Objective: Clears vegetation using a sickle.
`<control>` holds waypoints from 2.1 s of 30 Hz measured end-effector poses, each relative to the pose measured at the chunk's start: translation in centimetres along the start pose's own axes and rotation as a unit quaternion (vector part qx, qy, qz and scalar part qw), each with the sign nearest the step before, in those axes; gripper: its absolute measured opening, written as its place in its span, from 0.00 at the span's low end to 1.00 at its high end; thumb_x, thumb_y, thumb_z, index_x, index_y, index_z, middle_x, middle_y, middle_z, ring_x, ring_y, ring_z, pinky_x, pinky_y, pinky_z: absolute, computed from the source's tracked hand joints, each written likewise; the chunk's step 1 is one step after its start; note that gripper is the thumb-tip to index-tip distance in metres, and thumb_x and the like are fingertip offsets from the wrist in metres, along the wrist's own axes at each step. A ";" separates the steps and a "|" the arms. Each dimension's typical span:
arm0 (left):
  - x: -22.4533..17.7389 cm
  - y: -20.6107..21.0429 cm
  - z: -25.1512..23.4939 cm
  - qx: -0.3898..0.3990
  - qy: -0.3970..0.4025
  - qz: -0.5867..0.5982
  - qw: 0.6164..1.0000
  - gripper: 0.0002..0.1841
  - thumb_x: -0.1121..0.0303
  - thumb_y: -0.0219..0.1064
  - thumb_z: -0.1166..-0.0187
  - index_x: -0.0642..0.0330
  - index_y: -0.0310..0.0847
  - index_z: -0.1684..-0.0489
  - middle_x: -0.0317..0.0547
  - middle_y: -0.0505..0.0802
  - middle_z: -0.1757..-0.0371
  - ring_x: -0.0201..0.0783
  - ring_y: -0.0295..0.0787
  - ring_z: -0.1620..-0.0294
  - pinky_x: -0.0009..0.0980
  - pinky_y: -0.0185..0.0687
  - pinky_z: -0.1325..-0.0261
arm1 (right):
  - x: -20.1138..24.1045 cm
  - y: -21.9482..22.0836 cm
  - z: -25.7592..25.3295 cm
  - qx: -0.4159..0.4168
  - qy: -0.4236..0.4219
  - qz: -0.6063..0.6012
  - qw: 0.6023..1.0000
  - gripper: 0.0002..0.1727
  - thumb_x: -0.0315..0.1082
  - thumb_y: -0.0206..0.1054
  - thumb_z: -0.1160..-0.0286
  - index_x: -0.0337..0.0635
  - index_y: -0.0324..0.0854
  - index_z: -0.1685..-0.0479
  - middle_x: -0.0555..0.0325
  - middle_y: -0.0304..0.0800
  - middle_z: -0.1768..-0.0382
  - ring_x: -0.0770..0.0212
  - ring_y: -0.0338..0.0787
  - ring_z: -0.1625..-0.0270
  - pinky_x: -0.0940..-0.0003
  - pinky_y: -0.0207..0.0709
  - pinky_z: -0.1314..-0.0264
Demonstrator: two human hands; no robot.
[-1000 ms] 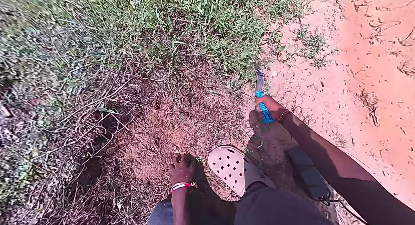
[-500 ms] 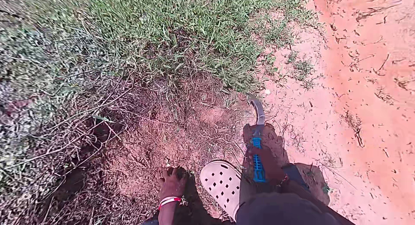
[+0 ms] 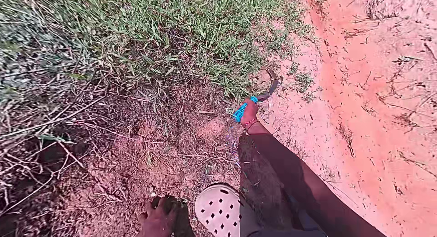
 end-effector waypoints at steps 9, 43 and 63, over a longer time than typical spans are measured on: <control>-0.5 -0.4 0.4 0.016 0.021 -0.003 1.000 0.30 0.55 0.70 0.19 0.67 0.78 0.23 0.82 0.61 0.12 0.83 0.55 0.13 0.74 0.61 0.20 | 4.4 0.9 -6.8 0.079 0.027 0.118 0.989 0.13 0.43 0.48 0.08 0.44 0.69 0.42 0.56 0.72 0.64 0.62 0.75 0.71 0.65 0.75 0.70; 0.0 -0.2 0.0 0.018 0.032 0.011 0.999 0.29 0.55 0.68 0.16 0.65 0.77 0.21 0.79 0.62 0.12 0.82 0.51 0.11 0.77 0.58 0.21 | 4.3 -3.2 -4.4 0.126 0.132 0.131 0.974 0.10 0.30 0.50 0.24 0.52 0.64 0.74 0.68 0.65 0.89 0.73 0.68 0.90 0.78 0.67 0.87; -0.3 -0.5 -0.8 0.017 -0.013 -0.016 1.000 0.28 0.52 0.67 0.15 0.63 0.80 0.24 0.77 0.64 0.12 0.79 0.58 0.13 0.72 0.65 0.22 | 2.9 -8.3 0.5 0.116 0.206 0.338 0.911 0.09 0.31 0.53 0.23 0.48 0.67 0.73 0.66 0.68 0.88 0.71 0.70 0.91 0.76 0.70 0.88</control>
Point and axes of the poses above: each hand's wrist, its own z-axis away from the middle knuckle, its own y-axis out of the palm, x = y × z, the point moved 8 cm from there along -z, towards the middle knuckle
